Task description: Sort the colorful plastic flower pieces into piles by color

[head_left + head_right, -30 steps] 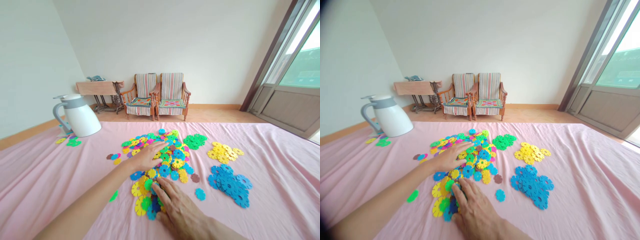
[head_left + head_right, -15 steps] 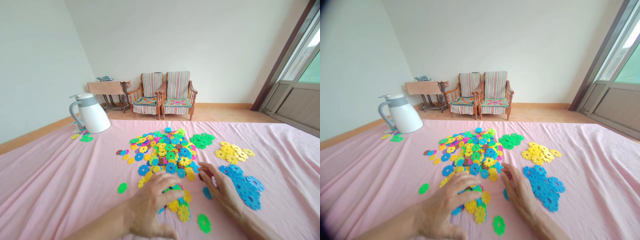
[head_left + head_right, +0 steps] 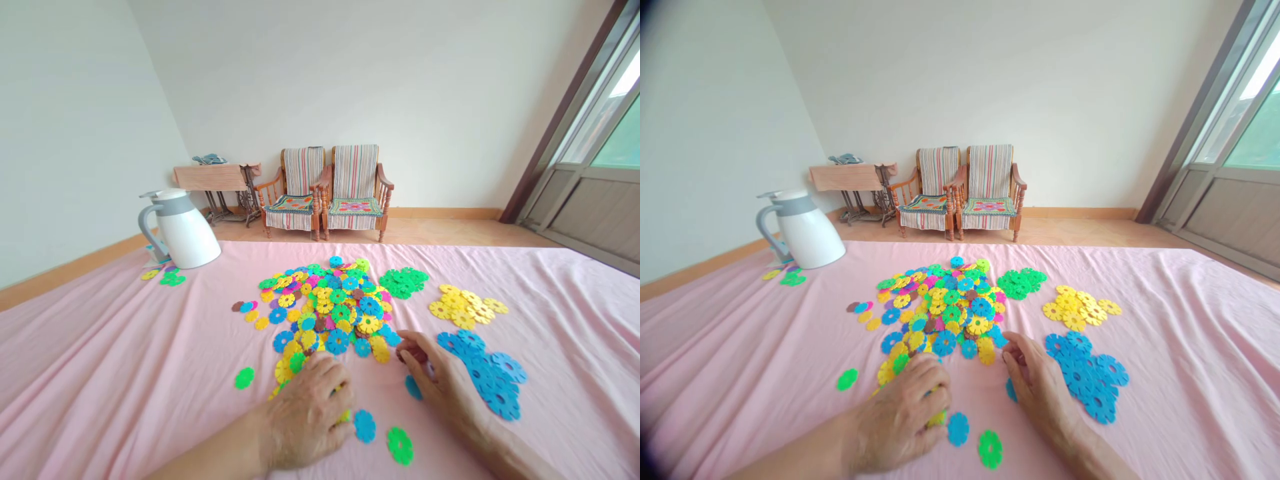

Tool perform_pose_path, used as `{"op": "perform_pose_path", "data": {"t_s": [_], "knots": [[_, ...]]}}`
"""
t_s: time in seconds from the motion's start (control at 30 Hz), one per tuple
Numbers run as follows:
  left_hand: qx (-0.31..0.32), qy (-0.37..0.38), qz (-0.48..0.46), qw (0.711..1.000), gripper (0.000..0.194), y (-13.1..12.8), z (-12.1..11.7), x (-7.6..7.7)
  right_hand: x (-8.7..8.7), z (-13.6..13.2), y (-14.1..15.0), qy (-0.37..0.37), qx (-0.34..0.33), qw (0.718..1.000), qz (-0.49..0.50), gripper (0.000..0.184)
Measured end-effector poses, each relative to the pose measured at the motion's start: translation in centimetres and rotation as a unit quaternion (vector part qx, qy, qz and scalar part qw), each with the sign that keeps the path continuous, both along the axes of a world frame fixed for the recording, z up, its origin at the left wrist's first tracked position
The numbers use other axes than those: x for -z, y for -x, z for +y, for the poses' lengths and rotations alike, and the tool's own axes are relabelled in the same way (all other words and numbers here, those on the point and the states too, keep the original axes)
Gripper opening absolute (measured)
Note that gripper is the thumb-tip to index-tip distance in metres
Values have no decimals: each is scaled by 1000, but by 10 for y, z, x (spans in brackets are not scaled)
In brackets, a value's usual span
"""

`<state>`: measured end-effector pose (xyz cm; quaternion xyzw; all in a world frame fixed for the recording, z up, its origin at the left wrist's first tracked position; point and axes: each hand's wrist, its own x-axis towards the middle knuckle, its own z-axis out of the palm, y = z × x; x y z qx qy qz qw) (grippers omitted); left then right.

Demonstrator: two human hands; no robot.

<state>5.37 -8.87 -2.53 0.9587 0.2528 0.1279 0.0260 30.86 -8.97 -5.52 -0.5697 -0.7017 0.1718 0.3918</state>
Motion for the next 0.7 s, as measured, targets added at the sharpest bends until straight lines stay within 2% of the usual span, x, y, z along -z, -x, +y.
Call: {"op": "perform_pose_path", "data": {"t_s": [0.1,0.23,0.47,0.6,0.7], "knots": [[-18,2,-9,1000,5,26,3,-2,0,0,0,0,-2,1000,-2,28],[-37,-11,-21,999,16,58,7,-6,1,1,-1,-3,-3,1000,-11,28],[-76,-40,8,996,17,117,22,-10,2,2,-3,-16,-9,1000,-16,28],[-147,-69,24,987,19,151,41,-11,-2,1,-1,-5,-12,1000,-27,27],[-232,-119,2,965,20,160,52,-10,-2,1,0,-2,-13,999,-32,25]]}}
